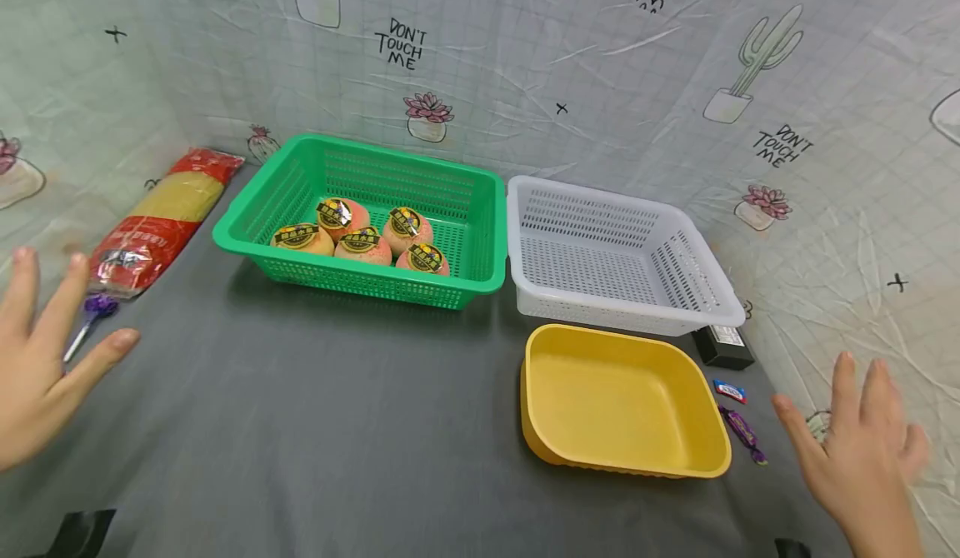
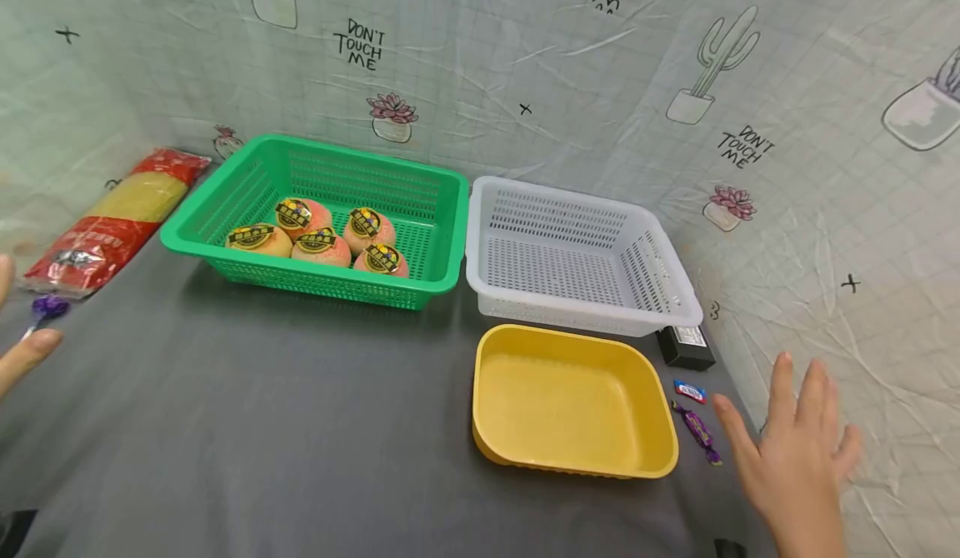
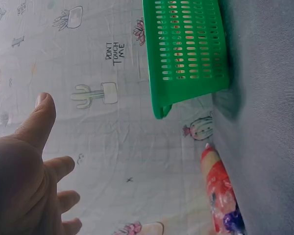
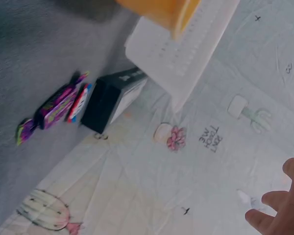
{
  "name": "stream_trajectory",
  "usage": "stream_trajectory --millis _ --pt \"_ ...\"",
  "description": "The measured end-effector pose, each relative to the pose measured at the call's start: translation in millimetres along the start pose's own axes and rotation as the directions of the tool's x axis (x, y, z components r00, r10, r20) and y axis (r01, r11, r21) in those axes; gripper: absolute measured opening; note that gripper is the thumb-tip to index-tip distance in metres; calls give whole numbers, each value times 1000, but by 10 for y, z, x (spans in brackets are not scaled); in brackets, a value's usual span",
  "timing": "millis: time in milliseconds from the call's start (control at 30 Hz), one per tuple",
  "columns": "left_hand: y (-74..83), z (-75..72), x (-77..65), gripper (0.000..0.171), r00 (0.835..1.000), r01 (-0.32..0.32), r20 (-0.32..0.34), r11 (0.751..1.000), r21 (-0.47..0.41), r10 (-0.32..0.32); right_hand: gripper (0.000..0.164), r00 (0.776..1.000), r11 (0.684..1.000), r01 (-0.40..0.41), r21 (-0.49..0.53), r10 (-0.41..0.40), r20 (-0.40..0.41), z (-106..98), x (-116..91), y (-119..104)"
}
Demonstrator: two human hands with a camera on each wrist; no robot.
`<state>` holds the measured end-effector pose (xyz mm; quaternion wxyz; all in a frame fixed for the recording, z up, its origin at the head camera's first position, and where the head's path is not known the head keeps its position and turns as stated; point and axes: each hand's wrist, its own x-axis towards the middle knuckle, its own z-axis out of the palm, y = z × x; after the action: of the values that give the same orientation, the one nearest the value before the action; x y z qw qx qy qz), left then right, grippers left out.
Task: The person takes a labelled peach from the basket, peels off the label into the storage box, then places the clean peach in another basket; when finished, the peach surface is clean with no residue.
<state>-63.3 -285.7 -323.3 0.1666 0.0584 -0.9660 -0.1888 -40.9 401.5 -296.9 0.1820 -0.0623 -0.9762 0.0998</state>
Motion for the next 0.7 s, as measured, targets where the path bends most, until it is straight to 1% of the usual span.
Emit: stream_trajectory --millis 100,233,267,333,433,467,500,567,633,700 --pt "14 -43 50 94 999 -41 -17 999 -2 41 85 1000 1000 23 6 -23 7 0 63 -70" --pt "85 -116 160 95 995 -95 8 993 68 95 88 998 997 65 30 -65 8 12 189 -237" --pt "105 -131 198 95 994 -107 24 989 99 106 89 997 997 76 34 -76 13 19 225 -292" --pt "162 -159 280 93 989 -127 86 982 140 116 89 994 994 102 49 -103 26 33 297 -416" --pt "250 -179 420 87 974 -181 157 975 129 160 89 988 985 149 87 -153 38 71 398 -656" --pt "283 -180 467 85 968 -200 179 973 114 177 89 985 981 165 105 -170 40 91 431 -752" --pt "309 -181 515 82 959 -226 193 971 80 207 90 981 975 188 121 -193 30 109 464 -857" --pt "349 -169 611 78 942 -272 203 962 2 266 90 971 959 237 156 -241 4 151 522 -1083" --pt "370 -145 708 75 923 -320 194 943 -90 332 90 959 942 280 188 -285 2 194 575 -1320" --pt "380 -106 794 75 906 -341 193 919 -197 377 90 942 918 327 224 -336 5 232 620 -1555"
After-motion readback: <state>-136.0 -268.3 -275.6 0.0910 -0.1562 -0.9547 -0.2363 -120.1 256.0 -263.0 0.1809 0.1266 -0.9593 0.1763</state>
